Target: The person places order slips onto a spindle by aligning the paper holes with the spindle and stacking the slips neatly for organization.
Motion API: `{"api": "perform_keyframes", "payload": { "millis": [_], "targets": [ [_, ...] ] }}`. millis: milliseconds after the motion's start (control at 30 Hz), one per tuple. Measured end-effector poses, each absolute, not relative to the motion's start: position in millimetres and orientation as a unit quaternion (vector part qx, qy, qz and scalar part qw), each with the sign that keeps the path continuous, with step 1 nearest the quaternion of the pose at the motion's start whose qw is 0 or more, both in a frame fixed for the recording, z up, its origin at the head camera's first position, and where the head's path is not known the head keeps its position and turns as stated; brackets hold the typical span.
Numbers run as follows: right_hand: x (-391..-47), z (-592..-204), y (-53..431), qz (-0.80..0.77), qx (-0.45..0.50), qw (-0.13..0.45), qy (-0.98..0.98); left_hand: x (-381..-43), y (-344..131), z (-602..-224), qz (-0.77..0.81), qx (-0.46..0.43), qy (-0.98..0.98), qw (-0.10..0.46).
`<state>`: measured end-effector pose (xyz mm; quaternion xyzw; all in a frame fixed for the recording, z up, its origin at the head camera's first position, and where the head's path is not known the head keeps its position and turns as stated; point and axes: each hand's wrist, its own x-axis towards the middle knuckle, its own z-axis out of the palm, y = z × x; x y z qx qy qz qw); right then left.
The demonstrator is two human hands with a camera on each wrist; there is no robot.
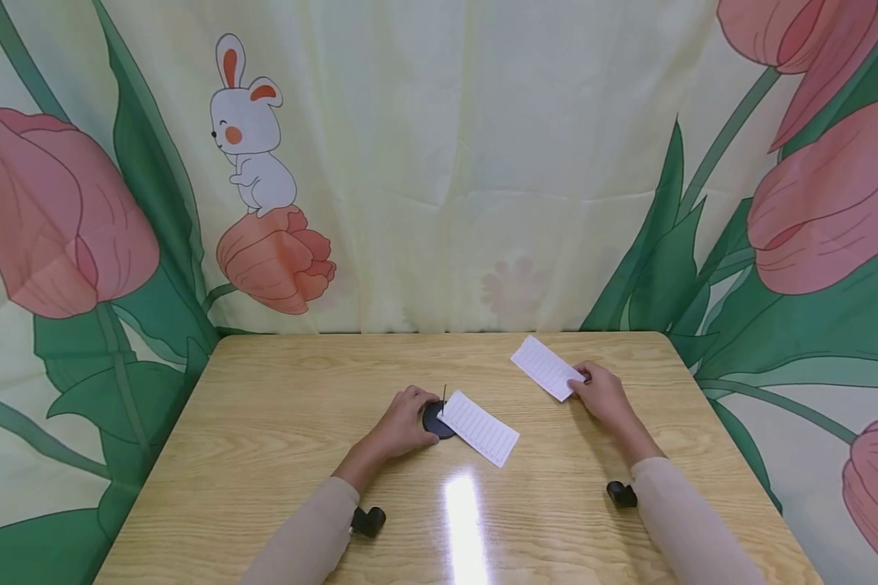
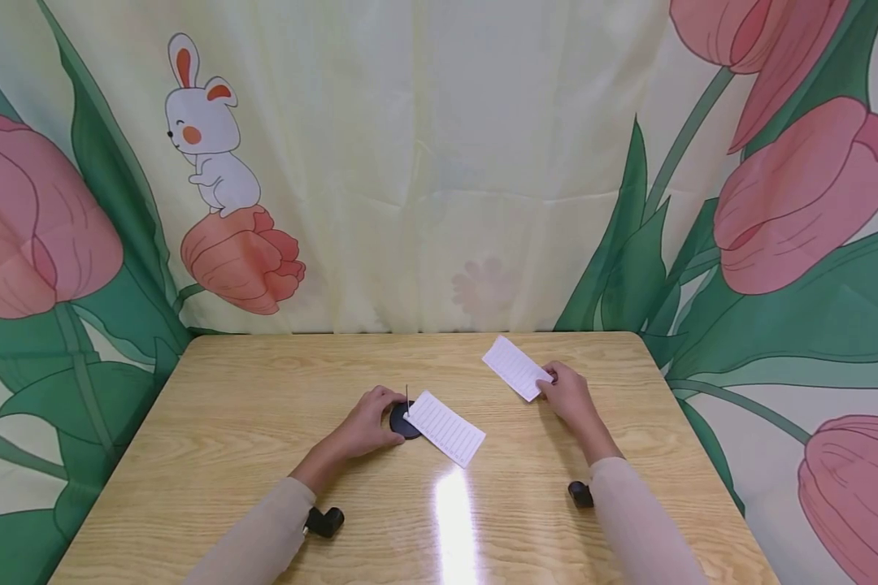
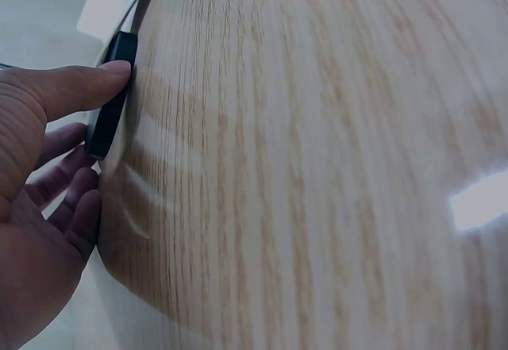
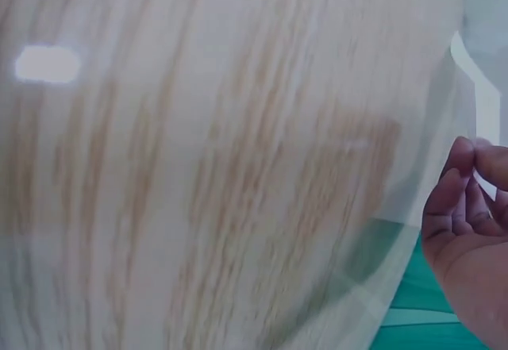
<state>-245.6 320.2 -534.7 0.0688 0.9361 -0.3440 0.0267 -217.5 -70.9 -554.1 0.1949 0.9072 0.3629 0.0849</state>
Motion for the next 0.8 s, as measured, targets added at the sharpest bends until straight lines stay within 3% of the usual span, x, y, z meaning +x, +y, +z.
{"api": "perform_keyframes", "payload": {
  "millis": [800],
  "targets": [
    [-222.9,-494.4,320.1,-0.348,0.015,0.001,0.937,-216.3,-71.1,-549.6,0.362,0.187,0.908,0.101]
  ]
}}
